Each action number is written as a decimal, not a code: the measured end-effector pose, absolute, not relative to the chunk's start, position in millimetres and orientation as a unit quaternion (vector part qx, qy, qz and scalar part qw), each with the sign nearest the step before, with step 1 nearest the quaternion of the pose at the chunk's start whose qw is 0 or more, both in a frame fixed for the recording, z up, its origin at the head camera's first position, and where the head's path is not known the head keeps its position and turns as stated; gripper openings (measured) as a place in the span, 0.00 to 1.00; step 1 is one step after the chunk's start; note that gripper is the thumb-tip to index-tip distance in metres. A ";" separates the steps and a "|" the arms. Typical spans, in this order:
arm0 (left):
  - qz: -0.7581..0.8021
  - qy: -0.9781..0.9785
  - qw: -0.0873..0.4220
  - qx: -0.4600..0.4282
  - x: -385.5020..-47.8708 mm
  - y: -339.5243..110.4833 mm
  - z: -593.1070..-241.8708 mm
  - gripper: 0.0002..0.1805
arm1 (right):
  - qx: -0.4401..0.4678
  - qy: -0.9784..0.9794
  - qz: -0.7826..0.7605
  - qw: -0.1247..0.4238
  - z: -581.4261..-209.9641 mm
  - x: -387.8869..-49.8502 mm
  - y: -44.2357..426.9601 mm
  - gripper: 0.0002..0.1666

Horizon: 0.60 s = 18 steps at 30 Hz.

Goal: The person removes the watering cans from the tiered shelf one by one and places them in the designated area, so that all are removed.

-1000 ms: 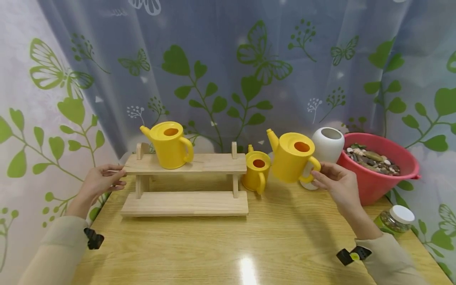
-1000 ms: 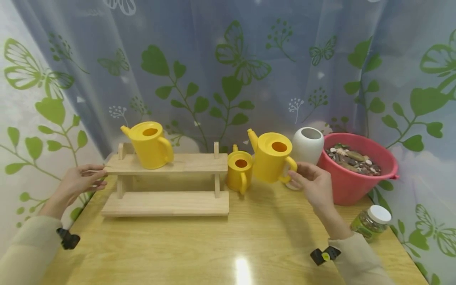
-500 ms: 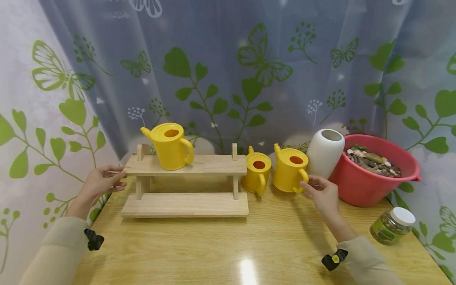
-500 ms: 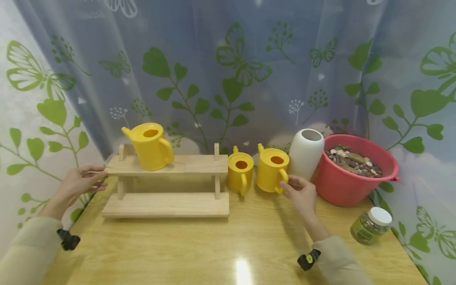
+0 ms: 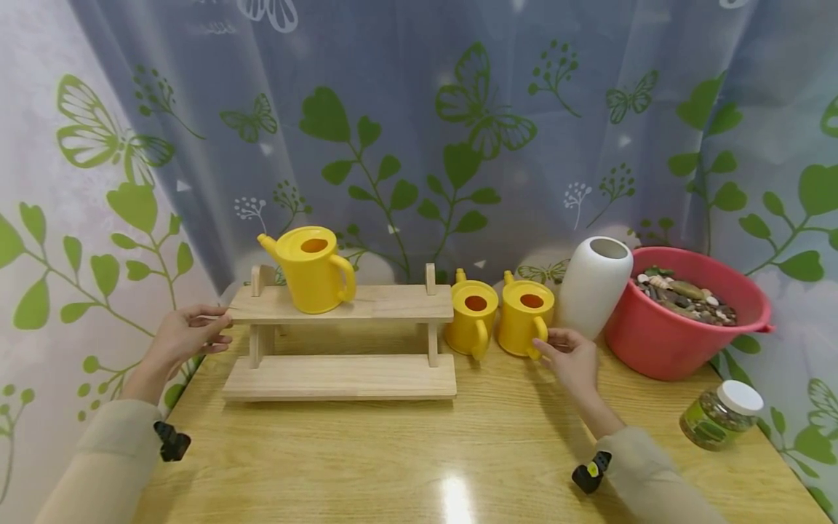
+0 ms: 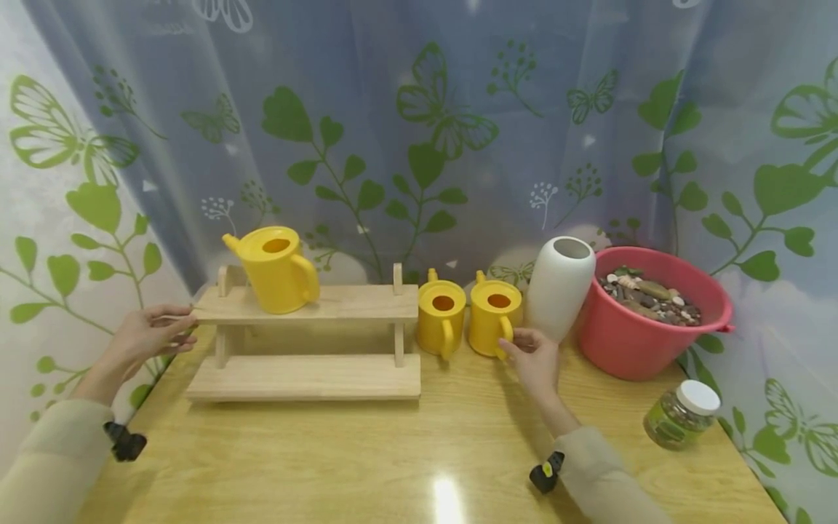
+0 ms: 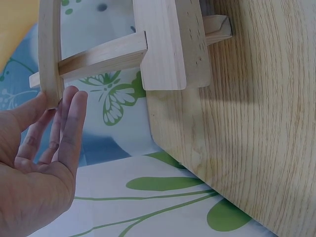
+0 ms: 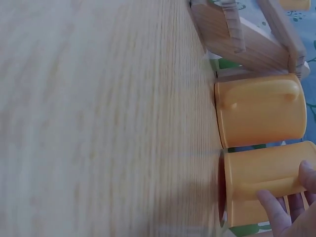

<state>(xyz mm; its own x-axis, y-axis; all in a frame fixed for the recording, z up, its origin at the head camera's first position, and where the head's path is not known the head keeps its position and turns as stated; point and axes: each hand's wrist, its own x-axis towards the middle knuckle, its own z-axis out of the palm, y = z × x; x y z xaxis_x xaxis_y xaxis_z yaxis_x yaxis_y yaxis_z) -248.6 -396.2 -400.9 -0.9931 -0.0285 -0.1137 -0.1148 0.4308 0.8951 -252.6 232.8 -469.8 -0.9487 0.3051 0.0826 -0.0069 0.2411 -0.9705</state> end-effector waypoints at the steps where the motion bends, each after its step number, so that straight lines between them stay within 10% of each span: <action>1: 0.531 0.845 0.041 -0.042 -248.7 -396.3 -401.2 0.34 | -0.095 -0.777 0.608 0.130 -471.1 -253.7 232.1 0.22; 18: 0.530 0.847 0.037 -0.037 -250.0 -398.2 -403.4 0.35 | -0.061 -0.758 0.628 0.165 -459.9 -248.5 235.6 0.25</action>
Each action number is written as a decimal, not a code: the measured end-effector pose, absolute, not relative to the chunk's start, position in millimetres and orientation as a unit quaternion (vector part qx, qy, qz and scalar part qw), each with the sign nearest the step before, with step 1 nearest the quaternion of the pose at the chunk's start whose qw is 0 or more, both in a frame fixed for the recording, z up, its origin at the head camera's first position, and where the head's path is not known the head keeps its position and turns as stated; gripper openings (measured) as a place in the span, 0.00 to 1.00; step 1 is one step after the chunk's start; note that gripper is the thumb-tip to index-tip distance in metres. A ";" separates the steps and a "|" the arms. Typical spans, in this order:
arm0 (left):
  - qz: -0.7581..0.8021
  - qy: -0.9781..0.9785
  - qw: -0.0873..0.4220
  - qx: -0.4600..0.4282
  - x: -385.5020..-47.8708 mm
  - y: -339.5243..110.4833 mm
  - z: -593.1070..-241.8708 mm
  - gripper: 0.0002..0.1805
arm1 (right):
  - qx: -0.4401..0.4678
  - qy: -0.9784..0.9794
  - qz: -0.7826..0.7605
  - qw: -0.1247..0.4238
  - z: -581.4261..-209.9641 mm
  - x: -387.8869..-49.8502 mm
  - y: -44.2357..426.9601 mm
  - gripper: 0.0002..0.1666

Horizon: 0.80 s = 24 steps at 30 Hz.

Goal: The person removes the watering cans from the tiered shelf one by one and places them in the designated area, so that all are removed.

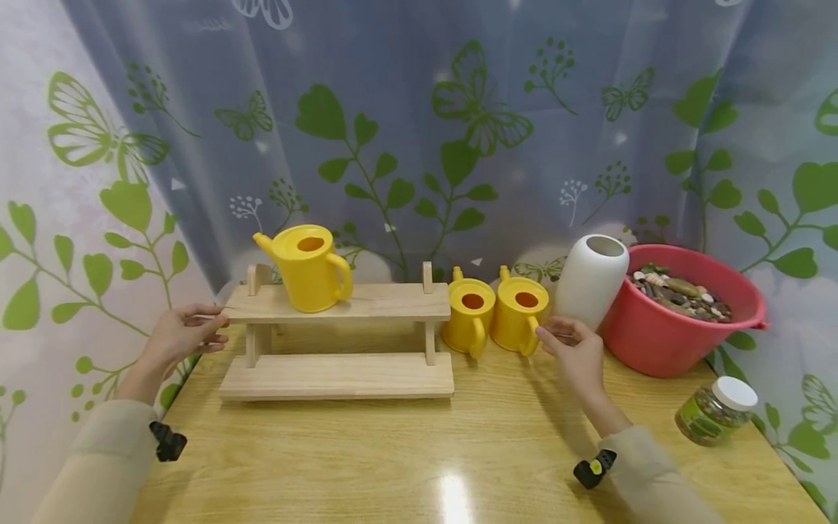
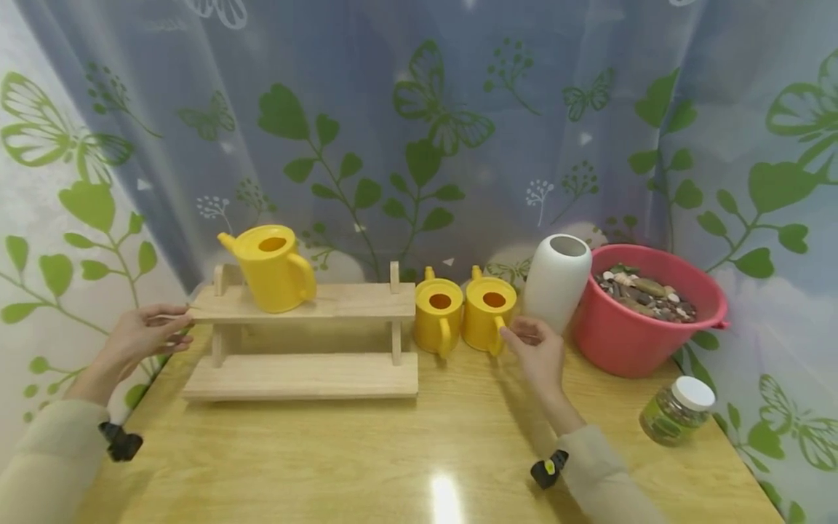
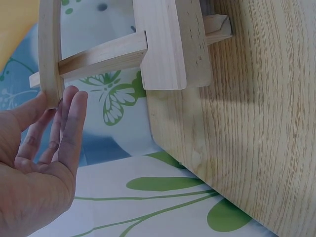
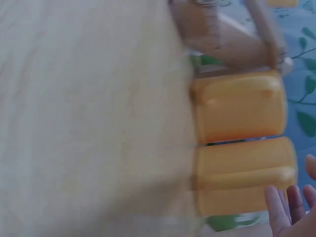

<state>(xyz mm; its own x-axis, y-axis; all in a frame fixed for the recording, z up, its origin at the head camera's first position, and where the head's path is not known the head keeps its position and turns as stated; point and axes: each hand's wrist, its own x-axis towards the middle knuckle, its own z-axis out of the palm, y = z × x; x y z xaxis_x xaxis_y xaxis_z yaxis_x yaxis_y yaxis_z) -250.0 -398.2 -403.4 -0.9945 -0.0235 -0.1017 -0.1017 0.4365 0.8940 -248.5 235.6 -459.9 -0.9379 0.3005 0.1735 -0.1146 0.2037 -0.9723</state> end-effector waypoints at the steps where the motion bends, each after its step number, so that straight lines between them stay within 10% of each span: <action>1: 0.530 0.846 0.037 -0.037 -250.1 -398.7 -403.1 0.34 | -0.053 -0.755 0.633 0.163 -453.9 -247.4 234.9 0.26; 24: 0.529 0.847 0.034 -0.034 -249.7 -399.5 -403.8 0.34 | 0.221 -0.721 0.657 0.012 -373.6 -292.1 84.5 0.21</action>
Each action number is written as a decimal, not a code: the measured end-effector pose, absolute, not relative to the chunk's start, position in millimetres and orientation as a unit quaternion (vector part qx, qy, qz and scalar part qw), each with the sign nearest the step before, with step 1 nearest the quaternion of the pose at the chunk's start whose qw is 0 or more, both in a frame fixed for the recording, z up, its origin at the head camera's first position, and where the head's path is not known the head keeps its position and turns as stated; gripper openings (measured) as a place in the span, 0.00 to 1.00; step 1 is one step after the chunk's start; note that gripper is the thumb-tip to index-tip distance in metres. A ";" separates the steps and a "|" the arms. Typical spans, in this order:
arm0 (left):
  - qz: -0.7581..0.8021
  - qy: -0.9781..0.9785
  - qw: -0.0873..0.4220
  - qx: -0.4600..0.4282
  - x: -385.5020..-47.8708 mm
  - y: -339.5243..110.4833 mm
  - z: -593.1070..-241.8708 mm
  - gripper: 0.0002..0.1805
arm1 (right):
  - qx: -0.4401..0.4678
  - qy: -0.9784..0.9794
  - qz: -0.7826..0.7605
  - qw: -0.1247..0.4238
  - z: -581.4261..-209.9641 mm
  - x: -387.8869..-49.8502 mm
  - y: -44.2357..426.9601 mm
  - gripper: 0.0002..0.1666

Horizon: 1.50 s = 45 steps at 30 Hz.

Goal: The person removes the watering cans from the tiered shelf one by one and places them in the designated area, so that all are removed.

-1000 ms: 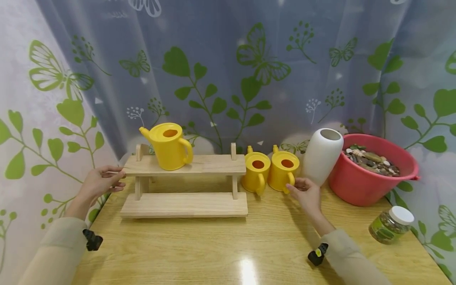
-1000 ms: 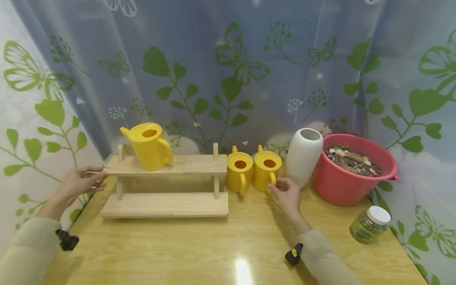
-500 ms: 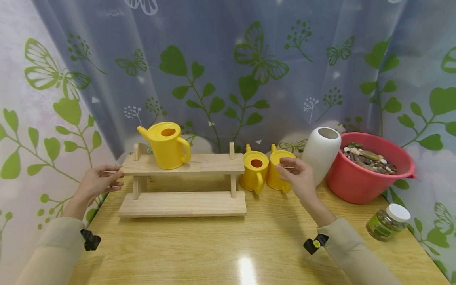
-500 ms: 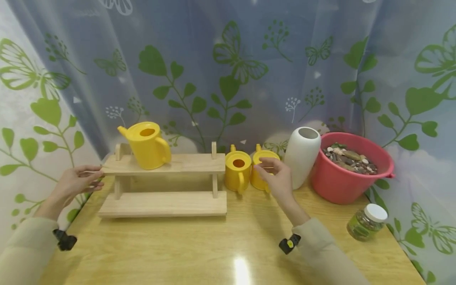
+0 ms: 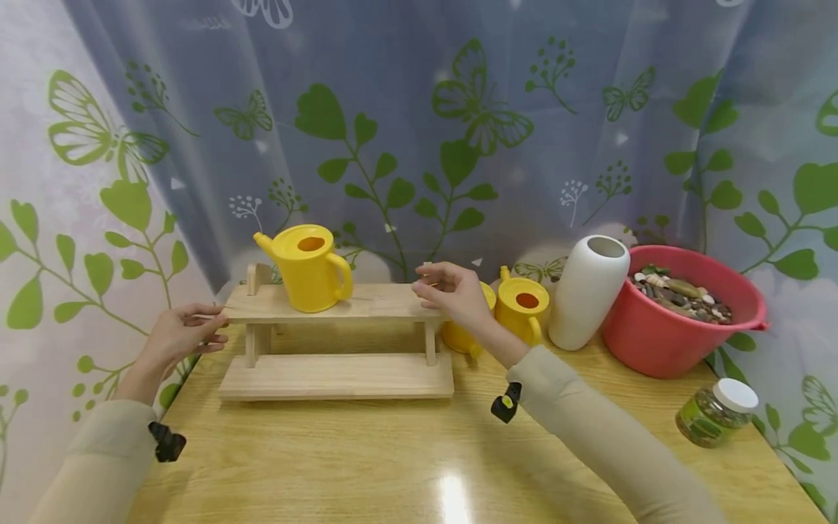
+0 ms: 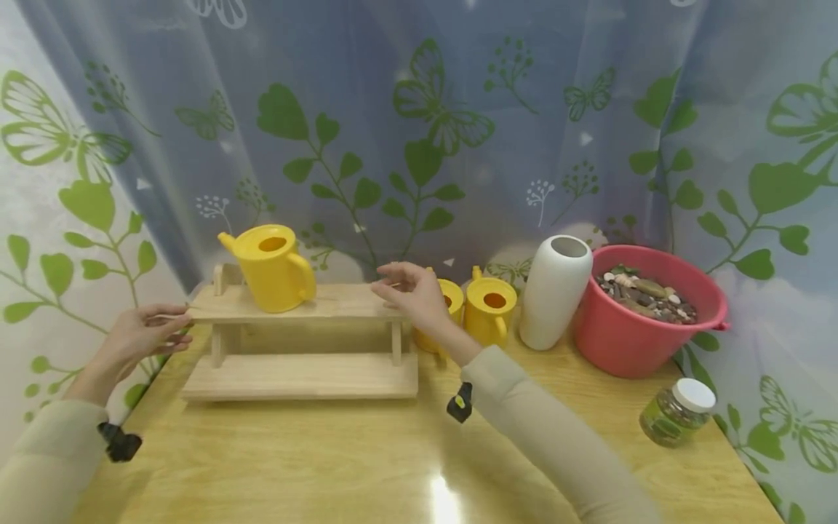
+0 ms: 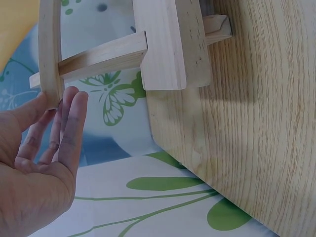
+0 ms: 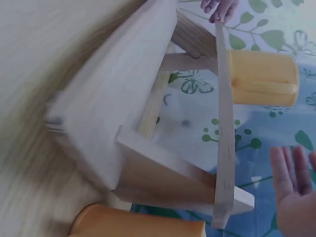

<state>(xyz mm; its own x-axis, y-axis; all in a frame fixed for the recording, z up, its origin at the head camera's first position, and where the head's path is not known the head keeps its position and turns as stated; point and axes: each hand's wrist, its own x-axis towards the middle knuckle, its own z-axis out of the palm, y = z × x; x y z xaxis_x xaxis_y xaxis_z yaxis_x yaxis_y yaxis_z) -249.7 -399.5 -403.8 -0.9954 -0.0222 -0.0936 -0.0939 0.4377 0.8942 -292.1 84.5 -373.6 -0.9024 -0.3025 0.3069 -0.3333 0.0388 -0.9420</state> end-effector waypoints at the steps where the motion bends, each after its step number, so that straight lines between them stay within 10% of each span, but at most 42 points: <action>1: 0.528 0.848 0.034 -0.034 -249.8 -398.9 -403.9 0.34 | 0.223 -0.721 0.656 0.005 -371.9 -295.6 78.4 0.20; 25: 0.536 0.842 0.037 -0.035 -249.9 -402.0 -402.0 0.32 | 0.246 -0.737 0.621 -0.106 -353.4 -331.6 -25.9 0.22; 45: 0.541 0.840 0.034 -0.034 -251.2 -397.8 -401.8 0.34 | 0.220 -0.727 0.646 -0.073 -352.6 -297.8 18.2 0.16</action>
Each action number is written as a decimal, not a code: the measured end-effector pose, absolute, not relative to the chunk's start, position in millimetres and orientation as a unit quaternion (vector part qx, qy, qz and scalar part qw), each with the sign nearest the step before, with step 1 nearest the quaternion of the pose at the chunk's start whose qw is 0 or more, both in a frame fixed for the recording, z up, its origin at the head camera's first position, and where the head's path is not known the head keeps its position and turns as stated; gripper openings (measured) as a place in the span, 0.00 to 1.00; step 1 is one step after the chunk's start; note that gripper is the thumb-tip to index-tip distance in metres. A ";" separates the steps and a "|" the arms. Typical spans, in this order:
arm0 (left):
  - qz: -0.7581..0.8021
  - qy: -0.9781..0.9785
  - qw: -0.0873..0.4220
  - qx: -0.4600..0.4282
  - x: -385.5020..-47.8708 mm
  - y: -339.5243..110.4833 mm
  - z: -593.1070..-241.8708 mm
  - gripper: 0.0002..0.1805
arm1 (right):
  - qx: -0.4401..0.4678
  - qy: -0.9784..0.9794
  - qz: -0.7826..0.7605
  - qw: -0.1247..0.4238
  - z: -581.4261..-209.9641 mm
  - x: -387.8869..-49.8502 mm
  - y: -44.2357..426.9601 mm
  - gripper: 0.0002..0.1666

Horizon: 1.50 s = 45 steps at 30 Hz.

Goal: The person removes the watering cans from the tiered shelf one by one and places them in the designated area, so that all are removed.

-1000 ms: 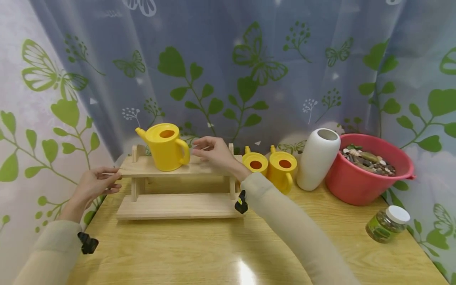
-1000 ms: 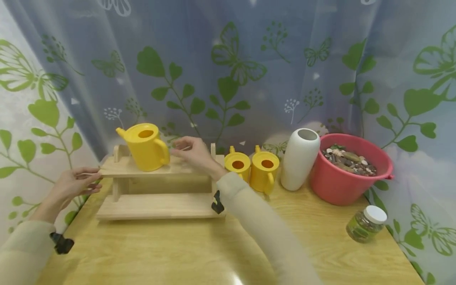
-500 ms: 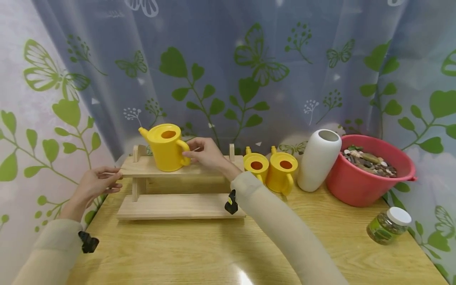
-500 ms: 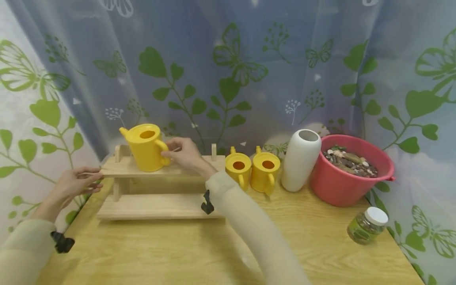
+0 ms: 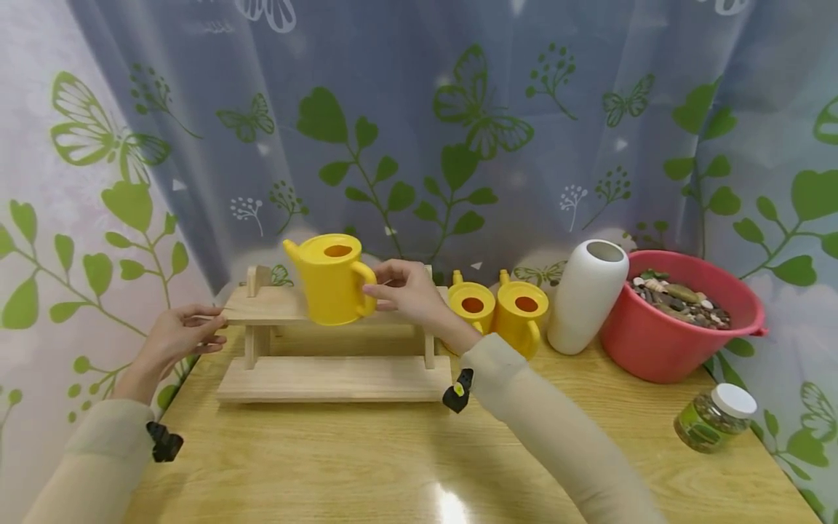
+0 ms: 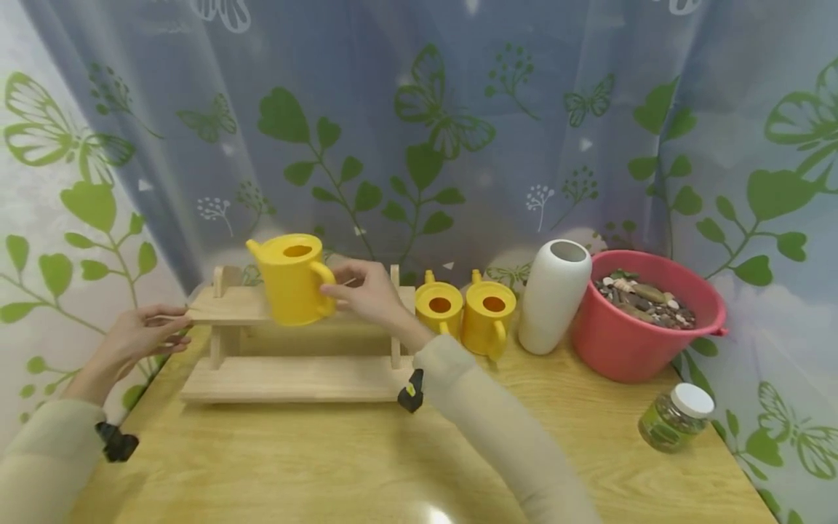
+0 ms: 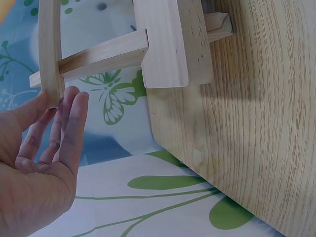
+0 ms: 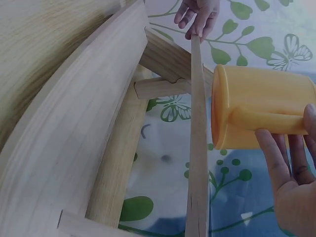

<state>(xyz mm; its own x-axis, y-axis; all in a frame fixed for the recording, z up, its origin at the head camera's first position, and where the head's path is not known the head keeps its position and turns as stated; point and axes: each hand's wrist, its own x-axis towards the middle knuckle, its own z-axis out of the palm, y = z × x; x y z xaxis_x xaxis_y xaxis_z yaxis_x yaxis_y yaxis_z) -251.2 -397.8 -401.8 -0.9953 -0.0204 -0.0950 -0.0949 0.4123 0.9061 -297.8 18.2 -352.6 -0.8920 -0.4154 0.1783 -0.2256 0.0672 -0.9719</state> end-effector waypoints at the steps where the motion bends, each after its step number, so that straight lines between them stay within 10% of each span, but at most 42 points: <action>1: 0.541 0.840 0.034 -0.034 -250.9 -397.5 -401.7 0.34 | -0.221 0.725 -0.649 0.071 -352.4 -295.1 23.2 0.16; 45: 0.543 0.838 0.043 -0.037 -248.8 -397.8 -398.0 0.34 | -0.064 0.715 -0.689 -0.099 -393.9 -143.5 271.8 0.14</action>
